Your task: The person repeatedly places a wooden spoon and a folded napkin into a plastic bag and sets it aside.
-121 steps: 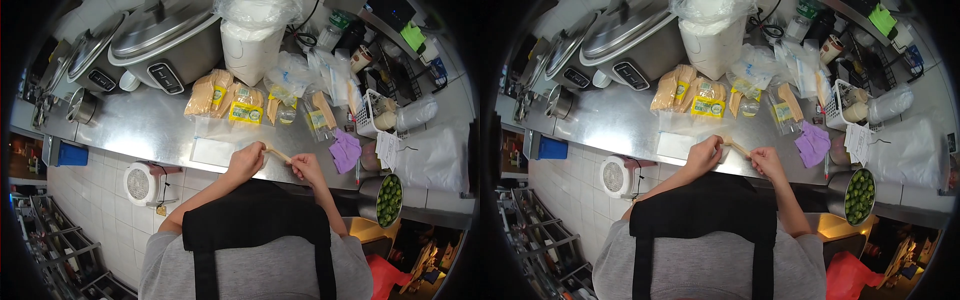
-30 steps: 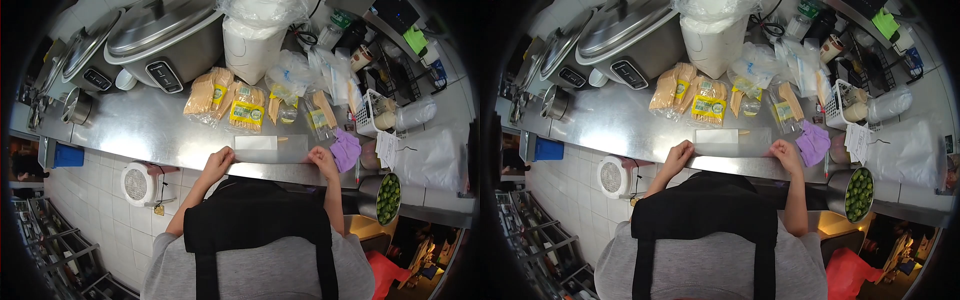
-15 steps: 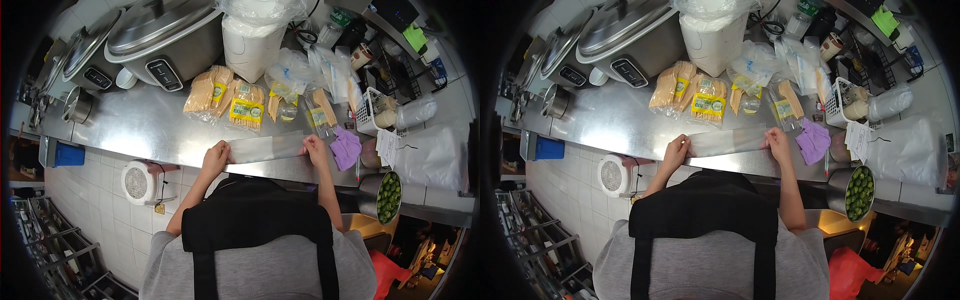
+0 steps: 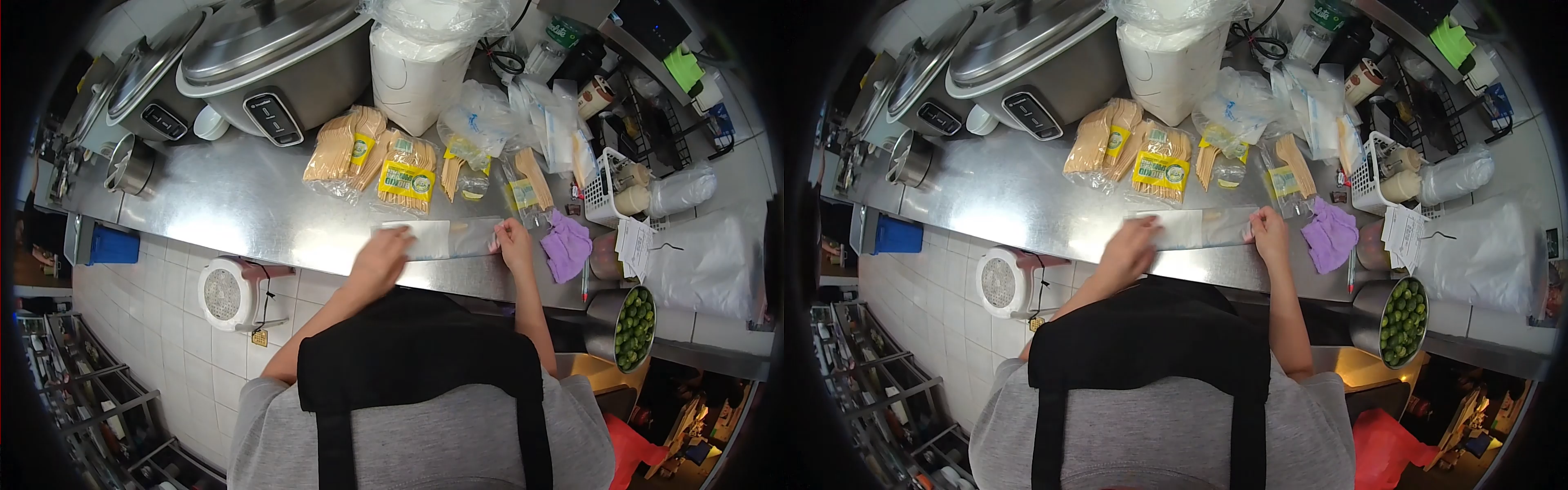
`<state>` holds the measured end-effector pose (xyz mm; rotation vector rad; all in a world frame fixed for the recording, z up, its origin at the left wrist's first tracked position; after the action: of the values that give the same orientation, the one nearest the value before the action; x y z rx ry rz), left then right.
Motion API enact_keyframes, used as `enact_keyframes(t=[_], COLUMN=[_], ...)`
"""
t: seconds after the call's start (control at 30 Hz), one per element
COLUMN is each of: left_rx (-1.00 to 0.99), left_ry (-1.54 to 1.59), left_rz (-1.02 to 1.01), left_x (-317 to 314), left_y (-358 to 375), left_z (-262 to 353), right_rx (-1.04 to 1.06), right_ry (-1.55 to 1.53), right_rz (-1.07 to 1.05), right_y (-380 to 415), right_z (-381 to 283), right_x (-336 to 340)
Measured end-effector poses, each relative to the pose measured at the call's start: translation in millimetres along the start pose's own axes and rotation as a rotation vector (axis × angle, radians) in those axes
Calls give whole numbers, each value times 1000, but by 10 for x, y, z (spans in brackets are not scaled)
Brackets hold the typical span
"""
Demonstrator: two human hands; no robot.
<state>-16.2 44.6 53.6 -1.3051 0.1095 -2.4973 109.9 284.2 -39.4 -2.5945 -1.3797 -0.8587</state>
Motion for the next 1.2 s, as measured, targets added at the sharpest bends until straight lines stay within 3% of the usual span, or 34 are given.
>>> enact_keyframes(t=[0.03, 0.07, 0.13, 0.27, 0.33, 0.4, 0.47, 0.5, 0.57, 0.7, 0.77, 0.8, 0.83, 0.87, 0.9, 0.93, 0.97, 1.03, 1.07, 1.1, 1.17, 1.2], left_rx=[-106, -104, -41, -3, -4, 13, 23, 32, 45, 11, 226, 169, 171, 254, 332, 455, 448, 519, 491, 488, 422, 421], left_ry=[-16, -18, -424, -530, -544, -534, -522, -459, -395, -234, 39, 209, 210, 450, 689, 843, 841, 1284, 1398, 1398, 1506, 1505], left_rz=[-129, -126, -223, -247, -302, -336, -381, -468, -553, -536, -853, -829, -825, -744, -655, -663, -661, -612, -600, -603, -584, -588], left_x=[-213, -293, -562, -720, -799, -803, -759, -729, -656, -272, -280, -279, -290, -271, -253, -301, -292, -382, -488, -536, -585, -643], left_y=[-58, -101, -187, -320, -360, -402, -427, -452, -471, -441, -277, -235, -156, -87, -35, 47, 40, 48, 26, -8, -117, -161], left_z=[114, 125, 108, -60, -117, -149, -139, -119, -123, -86, -239, -293, -381, -485, -550, -588, -537, -382, -384, -368, -269, -278], right_rx=[-11, -7, -10, -79, 125, 515, 594, 588, 709, 663, 663, 666, 509, 348, 351, 300, 247, 225, 210, 211, 132, 121], right_ry=[-20, -19, -41, -19, 220, 512, 575, 574, 720, 762, 717, 717, 406, 98, 101, -156, -412, -711, -783, -781, -1011, -1065], right_rz=[-2, -3, 2, -44, 354, 381, 90, 97, -89, -126, -132, -135, -158, -176, -176, -190, -202, -548, -607, -604, -288, -227], right_y=[-10, -22, -37, 6, 321, 547, 596, 591, 570, 413, 383, 375, 254, 154, 139, 97, 65, 169, 225, 214, 92, -17], right_z=[7, 11, 68, 125, -521, -1132, -1407, -1424, -1486, -1586, -1648, -1612, -1448, -1266, -1248, -1112, -994, -1102, -1176, -1264, -1210, -1114], right_x=[2, -1, 12, 0, 247, -20, -509, -546, -834, -329, 61, 201, 450, 578, 532, 448, 331, -358, -584, -695, -581, -490])
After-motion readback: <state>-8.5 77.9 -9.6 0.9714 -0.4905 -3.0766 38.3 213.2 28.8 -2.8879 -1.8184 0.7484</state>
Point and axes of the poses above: each hand's wrist, its own y-axis away from the middle knuckle, its own x-axis out of the back of the hand, z = x × y, the point moved 10 cm from there along -y, towards the middle knuckle, and after that the axes turned 13 degrees about -z, right-handed, at the moved point
